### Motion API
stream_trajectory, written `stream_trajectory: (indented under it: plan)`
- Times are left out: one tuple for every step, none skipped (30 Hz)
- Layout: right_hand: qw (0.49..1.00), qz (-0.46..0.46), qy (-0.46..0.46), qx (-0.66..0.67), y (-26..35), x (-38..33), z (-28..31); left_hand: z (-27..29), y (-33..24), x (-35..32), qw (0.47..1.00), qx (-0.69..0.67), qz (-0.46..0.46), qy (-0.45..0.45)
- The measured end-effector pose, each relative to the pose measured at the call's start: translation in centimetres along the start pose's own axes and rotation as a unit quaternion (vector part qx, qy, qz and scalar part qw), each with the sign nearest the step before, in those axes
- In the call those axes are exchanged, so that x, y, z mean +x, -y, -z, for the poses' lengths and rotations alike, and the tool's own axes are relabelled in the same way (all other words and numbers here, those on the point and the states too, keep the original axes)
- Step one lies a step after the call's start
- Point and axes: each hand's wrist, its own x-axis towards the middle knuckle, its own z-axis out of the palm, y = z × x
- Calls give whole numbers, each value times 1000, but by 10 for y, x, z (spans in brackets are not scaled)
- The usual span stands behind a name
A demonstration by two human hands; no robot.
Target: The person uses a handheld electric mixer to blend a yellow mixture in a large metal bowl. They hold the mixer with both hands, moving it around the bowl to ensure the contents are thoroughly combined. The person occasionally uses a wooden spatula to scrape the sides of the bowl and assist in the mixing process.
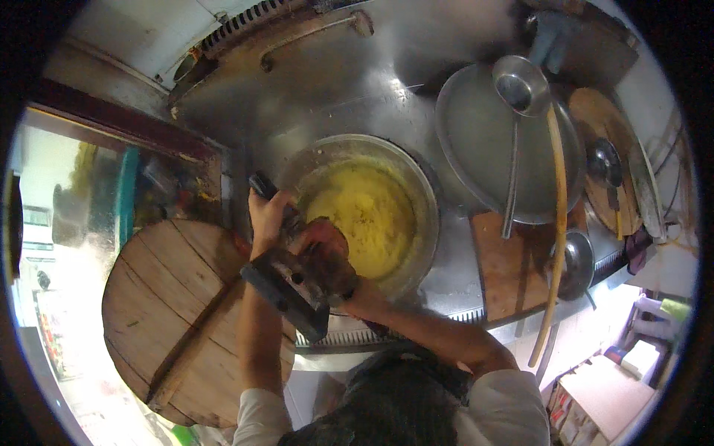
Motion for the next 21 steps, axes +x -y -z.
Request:
stream_trajectory:
  plan:
    - [1000, 12, -6, -17, 12, -5, 8, -5, -5, 0, 1000, -9, 7, 13]
    - [998, 40, -38, -12, 13, -6, 10, -10, -11, 1, 999, -18, 15, 28]
    - [995, 67, -71, -6, 14, -8, 11, -15, -15, 2, 998, -27, 22, 44]
    - [994, 69, -85, -8, 15, -12, 12, -17, -14, 5, 998, -5, 21, 51]
    - [993, 70, -98, -11, 18, -16, 11, -19, -8, 11, 998, 16, 17, 57]
    - [994, 47, -93, -25, 24, -22, 15, -20, -5, 16, 997, 37, 14, 64]
    - [995, 18, -90, -38, 25, -29, 17, -25, 0, 18, 997, 27, 31, 71]
    - [996, -11, -86, -3, 24, -35, 15, -29, 3, 19, 996, 17, 48, 79]
    - [995, -38, -82, 32, 24, -41, 13, -32, 7, 19, 994, 7, 65, 87]
    - [993, -64, -76, 67, 25, -47, 12, -37, 4, 16, 992, 17, 80, 97]
    - [992, -70, -78, 67, 28, -56, 12, -42, 0, 12, 989, 28, 94, 106]
    - [992, -75, -79, 68, 32, -66, 13, -45, -2, 8, 987, 38, 108, 115]
    - [991, -78, -80, 67, 38, -76, 15, -45, -2, 6, 986, 48, 95, 129]
    - [992, -76, -48, 88, 40, -84, 17, -42, -1, 4, 985, 58, 82, 142]
    - [991, -73, -14, 109, 42, -91, 19, -40, 2, 3, 983, 68, 68, 154]
    - [989, -70, 19, 129, 41, -95, 20, -37, 6, 2, 983, 84, 59, 149]
    - [989, -63, 4, 135, 38, -97, 18, -33, 12, 0, 983, 101, 50, 143]
    - [988, -57, -9, 140, 32, -98, 13, -30, 17, -2, 983, 117, 42, 135]
    - [988, -53, -24, 145, 24, -97, 8, -30, 20, -9, 985, 113, 48, 121]
    - [990, -49, -15, 133, 17, -95, 4, -31, 18, -18, 987, 112, 54, 103]
    - [992, -45, -5, 121, 9, -93, 1, -32, 15, -26, 988, 111, 60, 84]
